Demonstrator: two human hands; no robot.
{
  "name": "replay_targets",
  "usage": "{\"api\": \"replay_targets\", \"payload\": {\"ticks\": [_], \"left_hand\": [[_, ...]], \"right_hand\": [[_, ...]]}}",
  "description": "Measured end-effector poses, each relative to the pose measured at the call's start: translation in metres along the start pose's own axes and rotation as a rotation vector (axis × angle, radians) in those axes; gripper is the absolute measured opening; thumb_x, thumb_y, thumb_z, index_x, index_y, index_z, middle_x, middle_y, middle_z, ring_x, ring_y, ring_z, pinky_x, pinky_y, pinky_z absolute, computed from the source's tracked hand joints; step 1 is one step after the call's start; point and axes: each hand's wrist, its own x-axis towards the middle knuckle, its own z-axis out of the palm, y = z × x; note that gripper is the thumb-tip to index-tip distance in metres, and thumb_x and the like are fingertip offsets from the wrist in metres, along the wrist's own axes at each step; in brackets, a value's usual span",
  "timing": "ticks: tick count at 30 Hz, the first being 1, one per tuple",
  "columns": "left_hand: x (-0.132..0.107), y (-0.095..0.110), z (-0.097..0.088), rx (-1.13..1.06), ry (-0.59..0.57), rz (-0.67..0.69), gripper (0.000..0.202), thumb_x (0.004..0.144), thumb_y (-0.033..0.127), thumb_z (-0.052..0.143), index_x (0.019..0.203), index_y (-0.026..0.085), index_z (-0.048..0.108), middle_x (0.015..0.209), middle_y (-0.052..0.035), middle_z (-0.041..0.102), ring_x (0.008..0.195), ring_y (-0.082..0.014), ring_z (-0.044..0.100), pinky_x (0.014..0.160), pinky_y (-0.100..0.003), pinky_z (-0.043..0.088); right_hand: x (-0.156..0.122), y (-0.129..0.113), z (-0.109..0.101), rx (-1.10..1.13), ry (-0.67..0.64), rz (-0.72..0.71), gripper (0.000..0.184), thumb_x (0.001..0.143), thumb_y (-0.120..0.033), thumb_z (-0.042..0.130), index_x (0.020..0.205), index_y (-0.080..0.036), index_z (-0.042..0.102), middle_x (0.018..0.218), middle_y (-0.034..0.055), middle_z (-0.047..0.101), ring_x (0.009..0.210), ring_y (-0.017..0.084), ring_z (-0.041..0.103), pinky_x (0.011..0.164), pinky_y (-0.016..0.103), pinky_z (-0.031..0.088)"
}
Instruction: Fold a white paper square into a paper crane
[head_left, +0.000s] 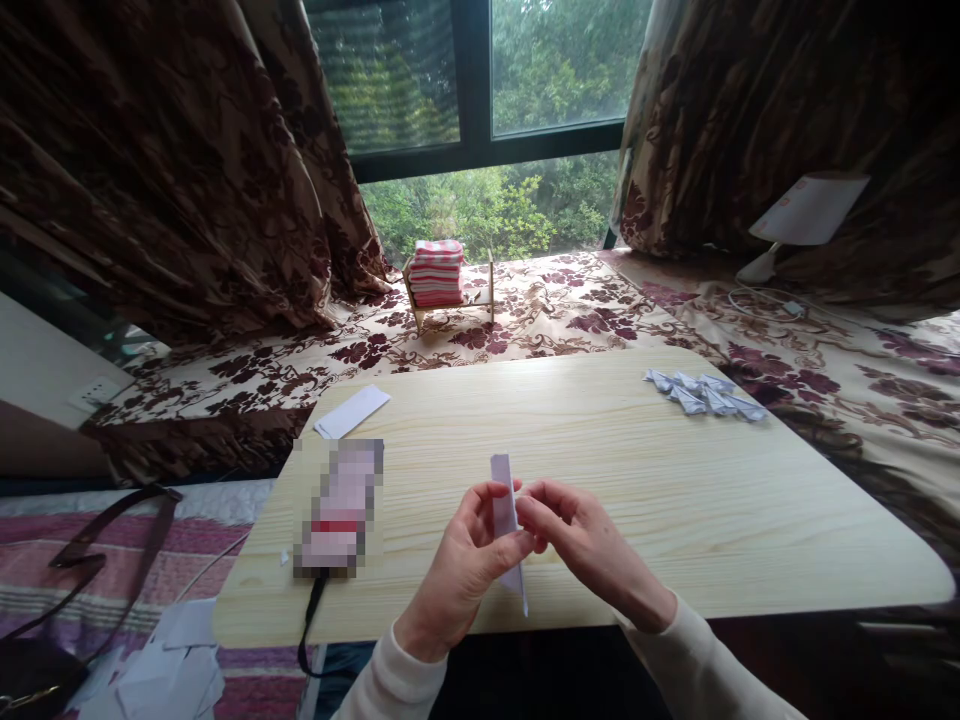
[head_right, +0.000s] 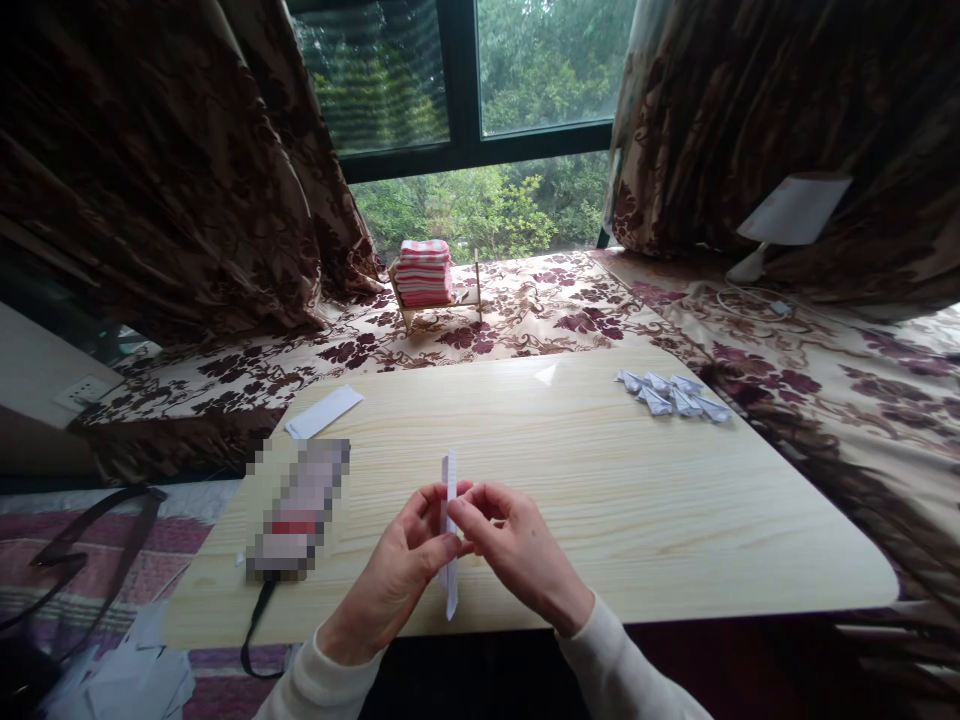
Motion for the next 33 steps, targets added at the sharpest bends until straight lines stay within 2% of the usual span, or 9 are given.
{"api": "replay_targets", "payload": {"ticks": [3, 9, 12, 24, 33], "left_hand": [[-0.0002, -0.0018, -0.0009, 0.023, -0.004, -0.006, 0.04, 0.074, 0.018, 0.077, 0.107, 0.02, 0.054, 0.109, -0.0048, 0.065, 0.095, -0.0188, 0.063, 0.09, -0.035, 0.047], [-0.0003, -0.0037, -0.0043, 0.058, 0.005, -0.008, 0.043, 0.073, 0.018, 0.077, 0.109, 0.021, 0.053, 0.123, -0.0076, 0.061, 0.118, -0.0247, 0.054, 0.095, -0.035, 0.044], [-0.0004, -0.0042, -0.0053, 0.076, 0.01, -0.006, 0.042, 0.073, 0.018, 0.077, 0.108, 0.021, 0.052, 0.127, -0.0082, 0.059, 0.121, -0.0258, 0.052, 0.098, -0.037, 0.043], [-0.0025, 0.0027, 0.0015, 0.011, 0.049, 0.001, 0.039, 0.074, 0.028, 0.076, 0.106, 0.018, 0.056, 0.127, -0.0119, 0.058, 0.111, -0.0263, 0.057, 0.094, -0.041, 0.046], [-0.0019, -0.0006, 0.0026, 0.031, 0.016, 0.031, 0.038, 0.073, 0.021, 0.077, 0.105, 0.021, 0.055, 0.115, -0.0062, 0.064, 0.111, -0.0238, 0.057, 0.1, -0.042, 0.041]], "right_hand": [[-0.0008, 0.001, -0.001, -0.012, -0.007, 0.021, 0.029, 0.081, -0.043, 0.061, 0.07, -0.016, 0.059, 0.063, -0.0027, 0.053, 0.058, 0.009, 0.048, 0.055, 0.022, 0.044], [-0.0009, 0.0022, -0.0018, 0.015, -0.04, 0.063, 0.031, 0.082, -0.045, 0.059, 0.076, -0.015, 0.061, 0.065, -0.0021, 0.055, 0.056, 0.008, 0.049, 0.052, 0.021, 0.044], [-0.001, 0.0013, -0.0027, 0.012, -0.053, 0.067, 0.03, 0.082, -0.046, 0.06, 0.076, -0.016, 0.061, 0.066, -0.0021, 0.056, 0.056, 0.008, 0.05, 0.052, 0.021, 0.045], [-0.0021, -0.0002, -0.0035, 0.091, -0.082, 0.058, 0.038, 0.082, -0.052, 0.058, 0.078, -0.015, 0.062, 0.069, -0.0005, 0.059, 0.059, 0.011, 0.058, 0.052, 0.022, 0.046], [-0.0034, 0.0027, -0.0088, 0.05, -0.027, 0.0, 0.035, 0.083, -0.051, 0.059, 0.081, -0.016, 0.061, 0.074, 0.0004, 0.059, 0.066, 0.012, 0.059, 0.056, 0.024, 0.049]]}}
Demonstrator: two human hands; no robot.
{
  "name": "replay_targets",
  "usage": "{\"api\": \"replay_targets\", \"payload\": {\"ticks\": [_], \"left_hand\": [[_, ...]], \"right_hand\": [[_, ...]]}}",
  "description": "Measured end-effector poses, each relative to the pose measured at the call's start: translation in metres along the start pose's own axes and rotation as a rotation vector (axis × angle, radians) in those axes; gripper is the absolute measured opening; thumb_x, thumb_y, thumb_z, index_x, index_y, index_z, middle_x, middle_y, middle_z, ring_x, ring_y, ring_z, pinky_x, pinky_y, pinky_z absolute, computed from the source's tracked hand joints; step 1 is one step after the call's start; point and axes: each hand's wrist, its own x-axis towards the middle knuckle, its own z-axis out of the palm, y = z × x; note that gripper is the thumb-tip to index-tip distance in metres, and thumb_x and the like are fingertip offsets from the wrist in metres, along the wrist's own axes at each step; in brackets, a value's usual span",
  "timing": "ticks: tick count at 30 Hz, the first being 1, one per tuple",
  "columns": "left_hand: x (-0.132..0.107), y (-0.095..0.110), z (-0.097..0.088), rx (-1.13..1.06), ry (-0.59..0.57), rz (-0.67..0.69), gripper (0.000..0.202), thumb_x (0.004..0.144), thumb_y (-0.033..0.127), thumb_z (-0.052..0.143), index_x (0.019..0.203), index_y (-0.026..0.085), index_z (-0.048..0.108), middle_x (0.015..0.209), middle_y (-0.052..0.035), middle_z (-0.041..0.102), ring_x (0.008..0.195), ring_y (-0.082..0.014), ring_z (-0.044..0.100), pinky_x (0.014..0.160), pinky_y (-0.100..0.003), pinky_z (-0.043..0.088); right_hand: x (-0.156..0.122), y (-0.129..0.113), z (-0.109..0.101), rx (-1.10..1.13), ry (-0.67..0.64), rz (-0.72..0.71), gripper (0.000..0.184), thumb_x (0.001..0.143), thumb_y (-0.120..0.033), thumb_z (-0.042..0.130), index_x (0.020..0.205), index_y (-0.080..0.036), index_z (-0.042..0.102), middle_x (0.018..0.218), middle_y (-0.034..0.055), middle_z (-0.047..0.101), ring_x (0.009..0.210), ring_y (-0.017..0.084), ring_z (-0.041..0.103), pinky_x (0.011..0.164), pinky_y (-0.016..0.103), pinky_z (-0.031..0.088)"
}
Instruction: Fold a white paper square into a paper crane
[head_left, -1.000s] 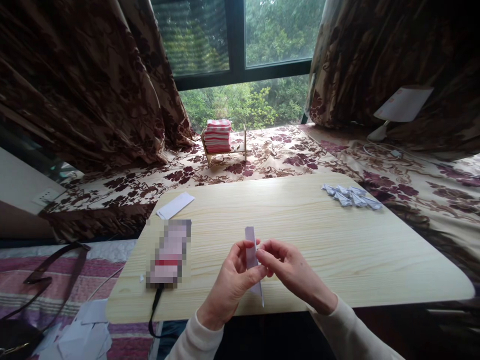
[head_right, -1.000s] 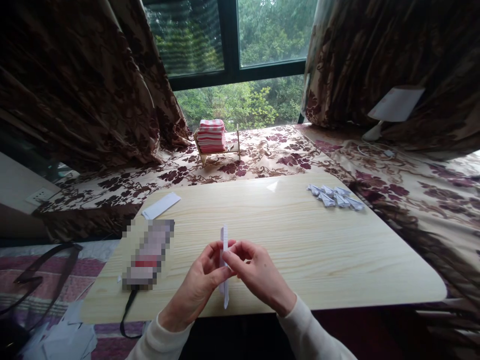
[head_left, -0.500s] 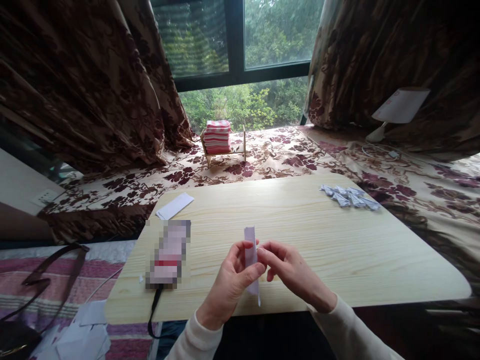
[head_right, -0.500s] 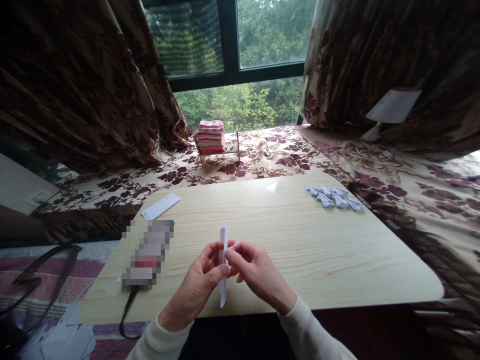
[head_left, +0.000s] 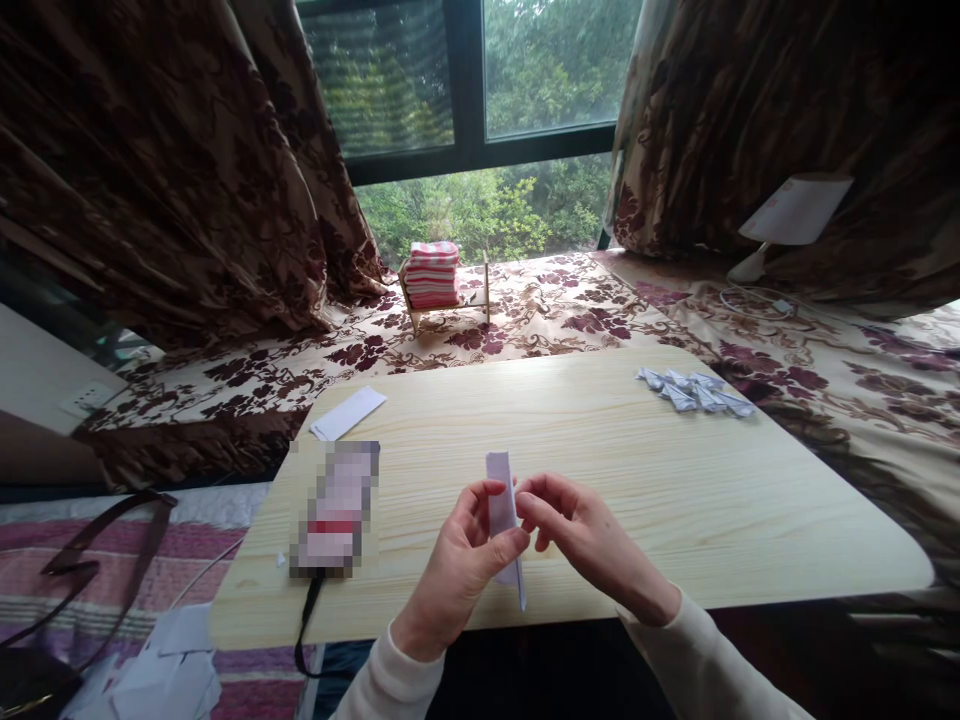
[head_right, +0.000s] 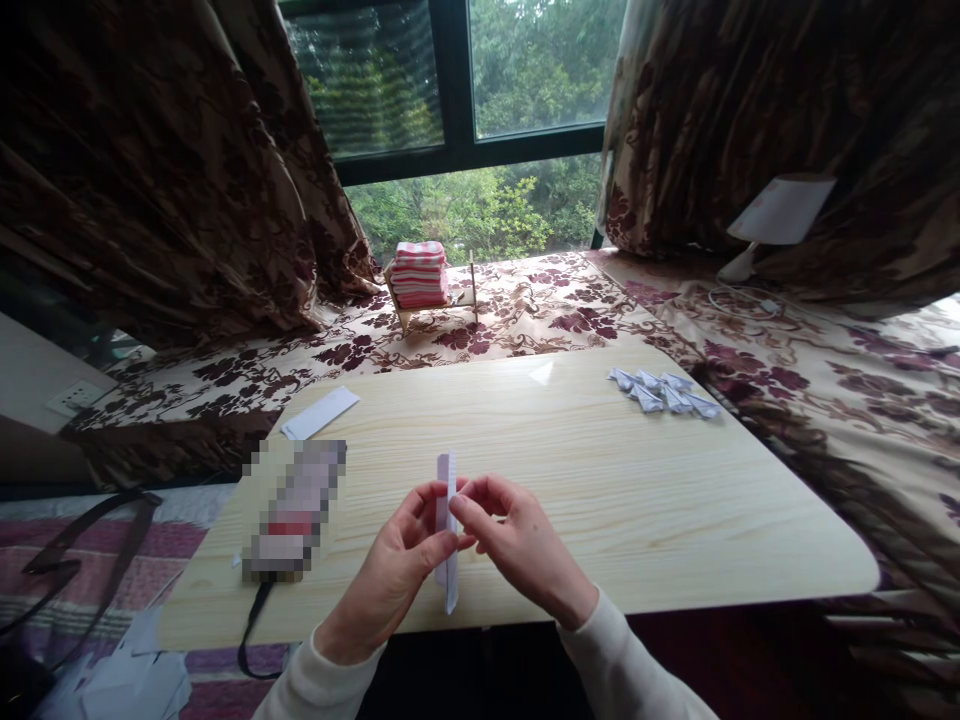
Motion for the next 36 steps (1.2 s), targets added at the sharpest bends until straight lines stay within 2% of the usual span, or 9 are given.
{"api": "replay_targets", "payload": {"ticks": [9, 12, 15, 20, 26, 29, 36], "left_hand": [[-0.0004, 0.0003, -0.0004, 0.001, -0.019, 0.003, 0.036, 0.076, 0.026, 0.075, 0.106, 0.02, 0.055, 0.114, -0.0076, 0.064, 0.106, -0.0231, 0.059, 0.095, -0.039, 0.044], [-0.0008, -0.0001, -0.0014, -0.011, -0.02, 0.006, 0.035, 0.078, 0.028, 0.073, 0.107, 0.02, 0.056, 0.121, -0.0094, 0.061, 0.108, -0.0251, 0.058, 0.093, -0.04, 0.045], [-0.0011, 0.0006, -0.0013, -0.028, -0.016, 0.01, 0.031, 0.08, 0.031, 0.07, 0.106, 0.019, 0.057, 0.129, -0.0109, 0.057, 0.114, -0.0281, 0.056, 0.094, -0.042, 0.045], [-0.0019, 0.0032, -0.0012, -0.011, -0.004, -0.011, 0.031, 0.08, 0.028, 0.07, 0.108, 0.02, 0.059, 0.129, -0.0101, 0.058, 0.118, -0.0284, 0.053, 0.099, -0.043, 0.042], [-0.0004, 0.0014, -0.0017, -0.067, 0.013, 0.0, 0.029, 0.078, 0.025, 0.071, 0.103, 0.019, 0.058, 0.114, -0.0077, 0.063, 0.105, -0.0244, 0.059, 0.094, -0.043, 0.045], [0.0003, 0.0011, -0.0006, -0.071, 0.018, 0.005, 0.032, 0.076, 0.025, 0.073, 0.103, 0.019, 0.057, 0.11, -0.007, 0.063, 0.105, -0.0238, 0.058, 0.095, -0.043, 0.044], [0.0004, 0.0036, 0.0002, -0.046, 0.018, -0.005, 0.037, 0.072, 0.027, 0.077, 0.104, 0.019, 0.058, 0.124, -0.01, 0.06, 0.112, -0.027, 0.056, 0.1, -0.046, 0.041]], "right_hand": [[-0.0001, 0.0012, 0.0013, 0.049, -0.031, 0.021, 0.037, 0.082, -0.053, 0.06, 0.082, -0.017, 0.06, 0.072, -0.0002, 0.062, 0.064, 0.014, 0.063, 0.054, 0.025, 0.047], [-0.0004, 0.0019, 0.0021, 0.066, -0.049, 0.024, 0.035, 0.081, -0.052, 0.061, 0.083, -0.017, 0.06, 0.071, -0.0003, 0.063, 0.066, 0.015, 0.065, 0.054, 0.025, 0.046], [-0.0005, 0.0033, 0.0024, 0.063, -0.069, 0.025, 0.032, 0.083, -0.049, 0.061, 0.085, -0.017, 0.059, 0.075, 0.0007, 0.064, 0.069, 0.015, 0.065, 0.055, 0.024, 0.046], [0.0, 0.0048, 0.0023, 0.054, -0.073, 0.029, 0.031, 0.083, -0.048, 0.062, 0.086, -0.018, 0.06, 0.075, 0.0004, 0.064, 0.071, 0.015, 0.066, 0.057, 0.025, 0.047], [0.0006, 0.0034, 0.0018, 0.069, -0.045, 0.02, 0.036, 0.081, -0.053, 0.061, 0.085, -0.017, 0.061, 0.075, 0.0005, 0.063, 0.068, 0.014, 0.064, 0.054, 0.024, 0.048], [0.0005, 0.003, 0.0016, 0.077, -0.051, 0.015, 0.036, 0.082, -0.053, 0.061, 0.086, -0.017, 0.061, 0.076, 0.0008, 0.063, 0.067, 0.014, 0.064, 0.054, 0.024, 0.048], [-0.0004, 0.0024, 0.002, 0.06, -0.058, 0.014, 0.032, 0.082, -0.051, 0.062, 0.084, -0.018, 0.06, 0.077, 0.0005, 0.062, 0.07, 0.015, 0.063, 0.056, 0.024, 0.047]]}}
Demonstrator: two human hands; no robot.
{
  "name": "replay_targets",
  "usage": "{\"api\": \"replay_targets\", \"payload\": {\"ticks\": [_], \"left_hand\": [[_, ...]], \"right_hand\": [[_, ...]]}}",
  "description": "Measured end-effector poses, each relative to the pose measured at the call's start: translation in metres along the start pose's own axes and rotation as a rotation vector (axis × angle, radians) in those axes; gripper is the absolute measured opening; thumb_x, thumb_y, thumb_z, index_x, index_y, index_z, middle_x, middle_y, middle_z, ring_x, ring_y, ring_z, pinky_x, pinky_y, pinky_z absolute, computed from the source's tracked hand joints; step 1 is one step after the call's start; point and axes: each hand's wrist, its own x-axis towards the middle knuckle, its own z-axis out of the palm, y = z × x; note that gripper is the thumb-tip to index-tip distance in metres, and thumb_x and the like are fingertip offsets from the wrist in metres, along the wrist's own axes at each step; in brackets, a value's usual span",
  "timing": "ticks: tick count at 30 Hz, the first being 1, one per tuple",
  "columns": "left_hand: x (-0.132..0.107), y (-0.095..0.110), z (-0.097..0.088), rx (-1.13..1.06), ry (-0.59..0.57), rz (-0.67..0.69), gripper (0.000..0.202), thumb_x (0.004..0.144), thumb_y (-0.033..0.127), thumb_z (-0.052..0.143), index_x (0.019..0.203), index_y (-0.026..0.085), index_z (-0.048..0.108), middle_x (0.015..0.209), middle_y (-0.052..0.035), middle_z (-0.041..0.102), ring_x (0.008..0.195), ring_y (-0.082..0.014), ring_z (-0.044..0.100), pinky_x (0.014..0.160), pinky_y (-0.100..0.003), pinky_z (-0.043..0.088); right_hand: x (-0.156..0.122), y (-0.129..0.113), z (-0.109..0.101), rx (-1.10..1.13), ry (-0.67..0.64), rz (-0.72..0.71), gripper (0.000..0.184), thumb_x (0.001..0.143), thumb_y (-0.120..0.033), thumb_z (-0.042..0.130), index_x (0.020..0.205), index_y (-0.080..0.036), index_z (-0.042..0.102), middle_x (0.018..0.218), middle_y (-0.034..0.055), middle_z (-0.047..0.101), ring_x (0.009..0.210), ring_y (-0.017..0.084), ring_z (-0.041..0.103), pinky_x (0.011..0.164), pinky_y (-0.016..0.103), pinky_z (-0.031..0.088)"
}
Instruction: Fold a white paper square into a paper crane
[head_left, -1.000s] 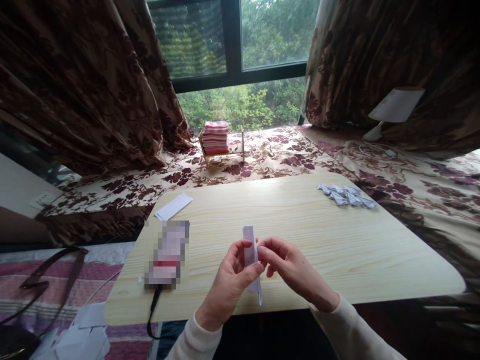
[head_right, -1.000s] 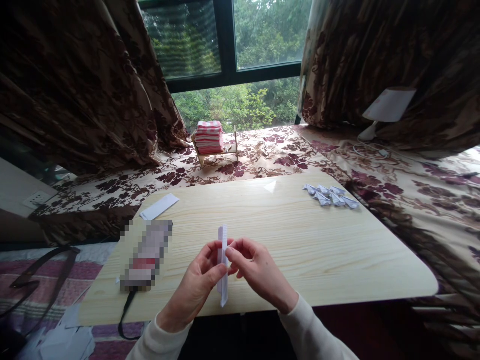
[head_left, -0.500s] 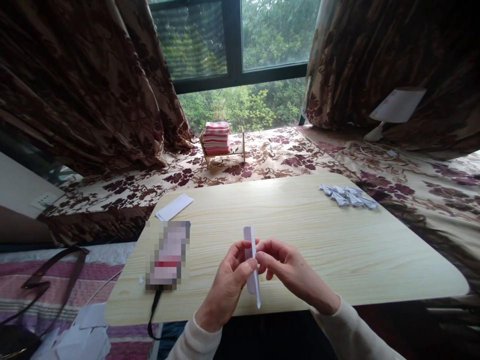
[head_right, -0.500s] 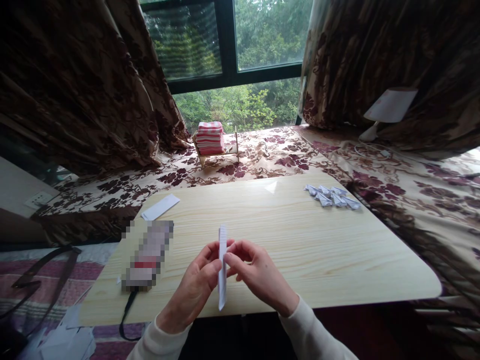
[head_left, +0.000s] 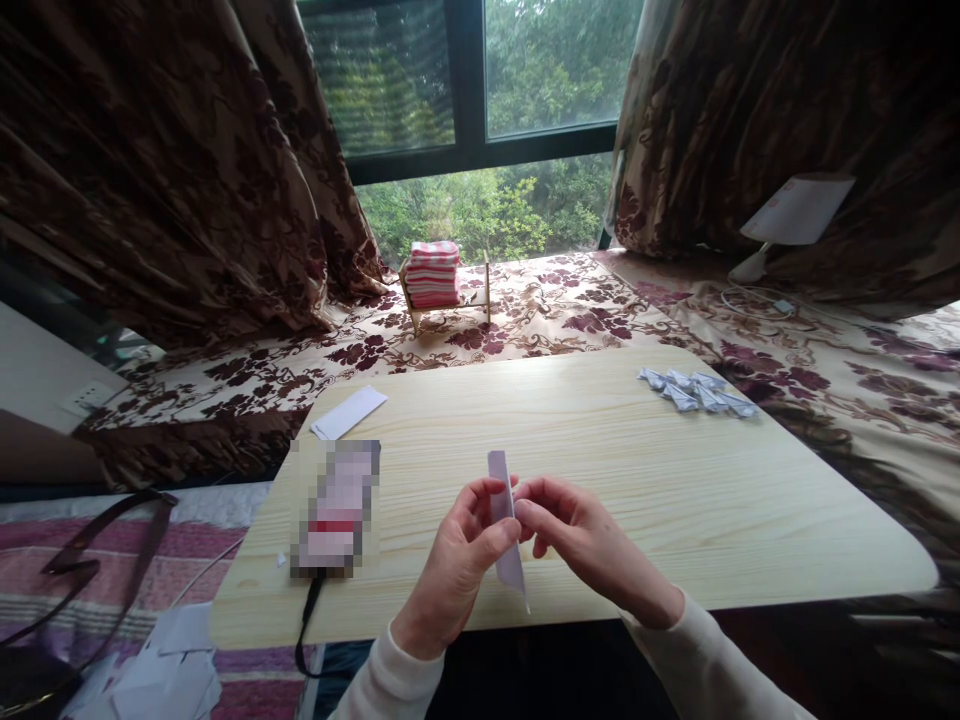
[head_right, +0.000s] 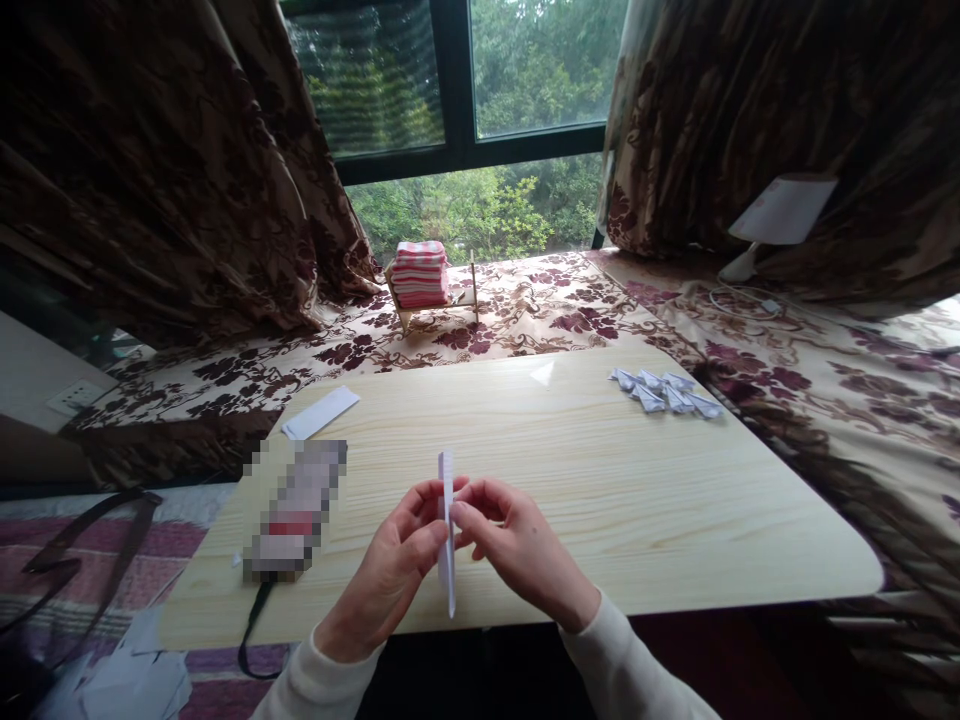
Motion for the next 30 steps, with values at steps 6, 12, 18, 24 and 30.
{"api": "replay_targets", "payload": {"ticks": [6, 12, 18, 24, 30], "left_hand": [[0.0009, -0.002, -0.0024, 0.018, -0.01, 0.004, 0.035, 0.074, 0.026, 0.075, 0.105, 0.02, 0.059, 0.129, -0.0102, 0.058, 0.115, -0.0285, 0.055, 0.101, -0.046, 0.04], [0.0003, -0.0013, -0.0016, 0.045, 0.005, -0.016, 0.038, 0.074, 0.025, 0.075, 0.108, 0.018, 0.058, 0.127, -0.0113, 0.059, 0.114, -0.0277, 0.055, 0.1, -0.044, 0.039], [-0.0009, -0.0008, 0.0007, 0.011, -0.003, -0.017, 0.035, 0.075, 0.023, 0.074, 0.105, 0.019, 0.055, 0.112, -0.0065, 0.063, 0.1, -0.021, 0.06, 0.093, -0.039, 0.044], [0.0009, -0.003, -0.0003, 0.026, 0.023, -0.028, 0.036, 0.074, 0.022, 0.076, 0.104, 0.019, 0.056, 0.11, -0.0056, 0.063, 0.098, -0.019, 0.06, 0.091, -0.035, 0.045], [0.0019, -0.0066, -0.0028, 0.033, 0.057, -0.011, 0.035, 0.074, 0.02, 0.075, 0.104, 0.018, 0.056, 0.103, -0.0049, 0.066, 0.091, -0.016, 0.061, 0.084, -0.03, 0.048]], "right_hand": [[-0.0009, -0.003, 0.0012, -0.007, -0.012, 0.003, 0.03, 0.083, -0.048, 0.061, 0.083, -0.018, 0.06, 0.078, 0.0009, 0.062, 0.072, 0.014, 0.063, 0.056, 0.024, 0.047], [-0.0025, -0.0031, 0.0005, -0.006, 0.0, -0.004, 0.029, 0.084, -0.046, 0.06, 0.084, -0.018, 0.062, 0.077, 0.0002, 0.062, 0.067, 0.012, 0.06, 0.057, 0.024, 0.048], [-0.0014, -0.0039, -0.0009, -0.007, 0.028, -0.009, 0.034, 0.084, -0.051, 0.058, 0.083, -0.017, 0.061, 0.075, -0.0001, 0.06, 0.067, 0.013, 0.061, 0.056, 0.025, 0.048], [-0.0024, -0.0051, -0.0024, -0.016, 0.018, -0.019, 0.032, 0.085, -0.049, 0.058, 0.084, -0.017, 0.06, 0.074, -0.0007, 0.057, 0.067, 0.012, 0.06, 0.057, 0.024, 0.048], [-0.0095, -0.0057, -0.0021, -0.001, -0.033, -0.008, 0.026, 0.086, -0.044, 0.06, 0.09, -0.018, 0.062, 0.077, -0.0003, 0.06, 0.071, 0.012, 0.058, 0.057, 0.022, 0.048]]}}
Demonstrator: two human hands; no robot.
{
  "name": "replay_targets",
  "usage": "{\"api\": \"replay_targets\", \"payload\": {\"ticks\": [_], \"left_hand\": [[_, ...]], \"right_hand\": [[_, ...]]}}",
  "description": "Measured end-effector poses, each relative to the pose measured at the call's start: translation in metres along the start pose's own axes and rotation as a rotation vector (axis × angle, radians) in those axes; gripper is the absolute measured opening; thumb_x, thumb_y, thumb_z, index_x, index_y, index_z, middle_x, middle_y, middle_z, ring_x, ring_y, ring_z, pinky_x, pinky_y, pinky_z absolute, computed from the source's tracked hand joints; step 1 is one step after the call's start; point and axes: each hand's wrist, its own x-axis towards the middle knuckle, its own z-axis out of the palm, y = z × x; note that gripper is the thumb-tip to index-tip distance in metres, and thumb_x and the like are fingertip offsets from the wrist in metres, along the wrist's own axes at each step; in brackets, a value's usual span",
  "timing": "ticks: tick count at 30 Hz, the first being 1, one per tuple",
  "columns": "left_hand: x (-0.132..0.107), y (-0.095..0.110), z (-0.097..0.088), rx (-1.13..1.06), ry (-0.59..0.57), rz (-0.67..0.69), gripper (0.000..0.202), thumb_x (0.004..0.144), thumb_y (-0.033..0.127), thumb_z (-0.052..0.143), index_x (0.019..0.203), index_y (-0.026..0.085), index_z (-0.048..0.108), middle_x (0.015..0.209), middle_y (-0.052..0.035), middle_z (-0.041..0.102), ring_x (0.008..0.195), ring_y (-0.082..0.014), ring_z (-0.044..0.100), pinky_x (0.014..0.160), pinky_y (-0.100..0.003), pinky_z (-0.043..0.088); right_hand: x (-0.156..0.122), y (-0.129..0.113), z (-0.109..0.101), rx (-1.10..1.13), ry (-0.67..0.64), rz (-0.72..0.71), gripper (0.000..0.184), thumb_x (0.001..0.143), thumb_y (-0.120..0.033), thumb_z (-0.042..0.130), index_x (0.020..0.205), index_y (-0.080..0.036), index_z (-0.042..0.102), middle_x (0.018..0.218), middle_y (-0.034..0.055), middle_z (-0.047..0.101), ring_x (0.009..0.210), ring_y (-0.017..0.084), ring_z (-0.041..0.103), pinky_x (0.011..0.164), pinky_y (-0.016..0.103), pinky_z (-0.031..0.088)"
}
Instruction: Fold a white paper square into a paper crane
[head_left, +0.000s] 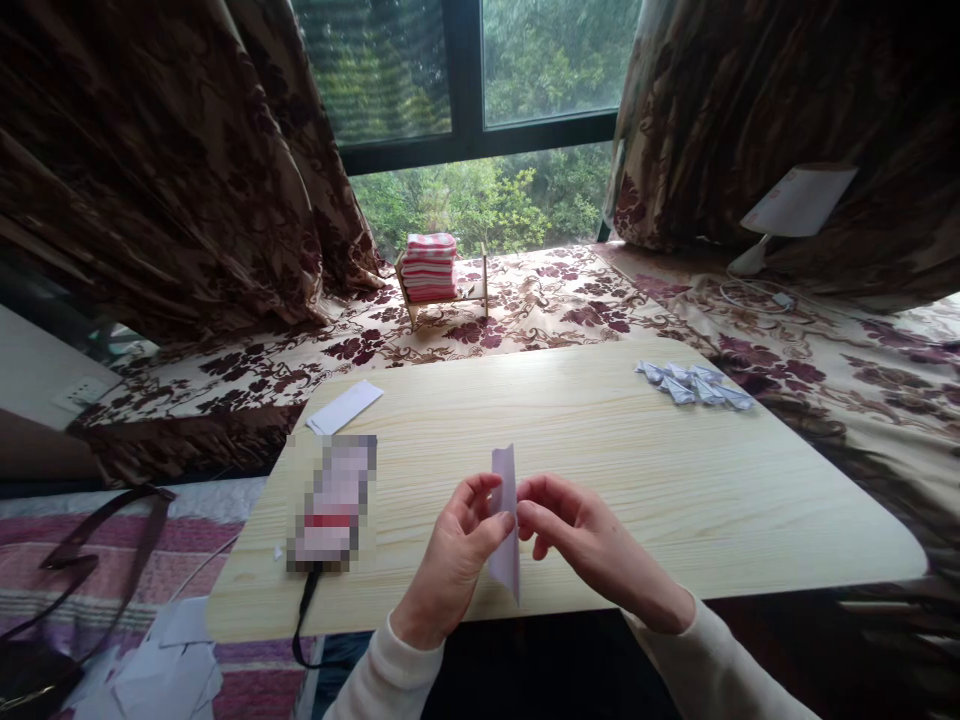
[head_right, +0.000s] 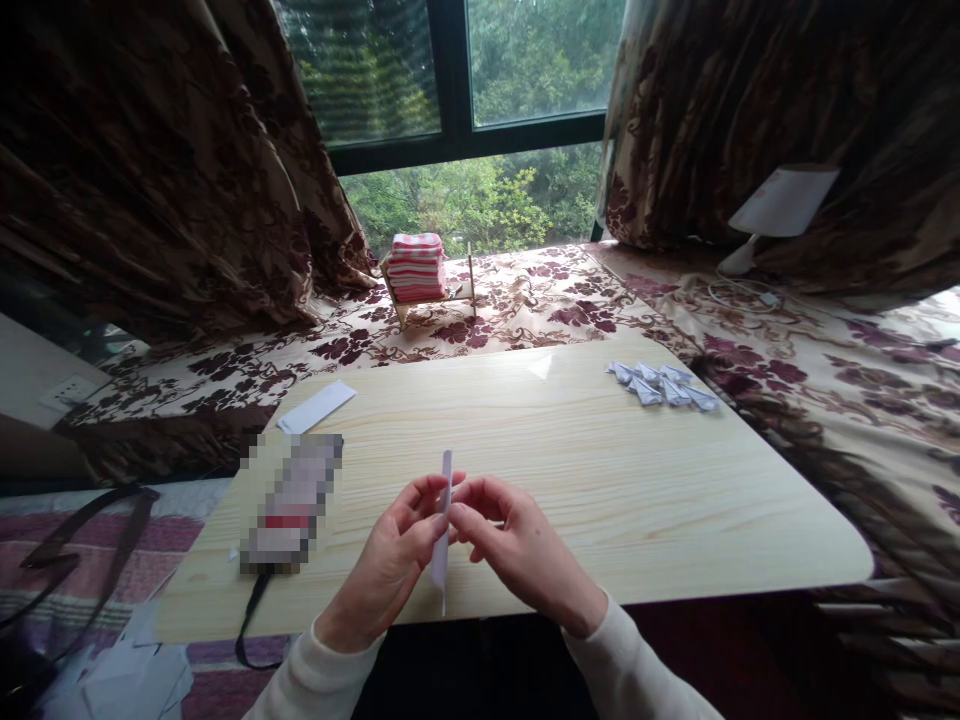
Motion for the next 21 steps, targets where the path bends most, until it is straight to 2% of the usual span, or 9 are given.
{"api": "replay_targets", "payload": {"ticks": [4, 6, 9, 12, 16, 21], "left_hand": [[0.002, 0.002, 0.004, -0.119, 0.098, -0.027, 0.032, 0.072, 0.016, 0.074, 0.1, 0.015, 0.057, 0.103, -0.0084, 0.068, 0.091, -0.0183, 0.064, 0.083, -0.031, 0.051], [0.005, 0.003, 0.005, -0.219, 0.179, -0.054, 0.03, 0.071, 0.01, 0.073, 0.097, 0.014, 0.057, 0.096, -0.0094, 0.069, 0.086, -0.0194, 0.066, 0.078, -0.031, 0.054], [0.012, 0.004, 0.004, -0.316, 0.304, -0.094, 0.023, 0.074, 0.003, 0.066, 0.093, 0.013, 0.057, 0.075, -0.0056, 0.068, 0.068, -0.0151, 0.066, 0.064, -0.024, 0.054], [0.019, 0.005, 0.002, -0.379, 0.372, -0.119, 0.016, 0.081, 0.001, 0.056, 0.091, 0.014, 0.055, 0.067, -0.0017, 0.063, 0.059, -0.0108, 0.063, 0.061, -0.022, 0.054], [0.023, 0.006, 0.003, -0.469, 0.418, -0.148, 0.018, 0.084, -0.002, 0.049, 0.088, 0.014, 0.054, 0.066, -0.0001, 0.06, 0.057, -0.0096, 0.062, 0.064, -0.024, 0.056], [0.022, 0.006, 0.004, -0.519, 0.414, -0.182, 0.019, 0.084, -0.004, 0.046, 0.085, 0.013, 0.054, 0.065, -0.0007, 0.059, 0.056, -0.0103, 0.062, 0.064, -0.024, 0.056]], "right_hand": [[-0.01, -0.001, 0.004, 0.002, -0.043, 0.005, 0.019, 0.086, -0.039, 0.062, 0.095, -0.022, 0.06, 0.091, 0.0013, 0.063, 0.082, 0.014, 0.058, 0.062, 0.023, 0.048], [-0.014, -0.001, 0.007, -0.029, -0.06, 0.011, 0.017, 0.085, -0.036, 0.062, 0.096, -0.023, 0.06, 0.095, 0.0015, 0.063, 0.087, 0.014, 0.058, 0.066, 0.024, 0.048], [-0.018, 0.0, 0.011, -0.09, -0.062, 0.019, 0.016, 0.085, -0.03, 0.061, 0.099, -0.024, 0.059, 0.093, 0.001, 0.062, 0.088, 0.015, 0.058, 0.069, 0.025, 0.049], [-0.022, 0.005, 0.014, -0.128, -0.038, 0.014, 0.021, 0.084, -0.026, 0.061, 0.104, -0.025, 0.057, 0.096, 0.0006, 0.062, 0.085, 0.014, 0.058, 0.072, 0.027, 0.05], [-0.025, 0.012, 0.018, -0.202, 0.056, -0.061, 0.02, 0.083, -0.024, 0.06, 0.103, -0.024, 0.057, 0.098, 0.0012, 0.063, 0.077, 0.013, 0.059, 0.071, 0.027, 0.05], [-0.023, 0.01, 0.019, -0.276, 0.118, -0.218, 0.003, 0.085, -0.023, 0.059, 0.086, -0.021, 0.059, 0.084, 0.0003, 0.062, 0.074, 0.013, 0.058, 0.068, 0.025, 0.048]]}}
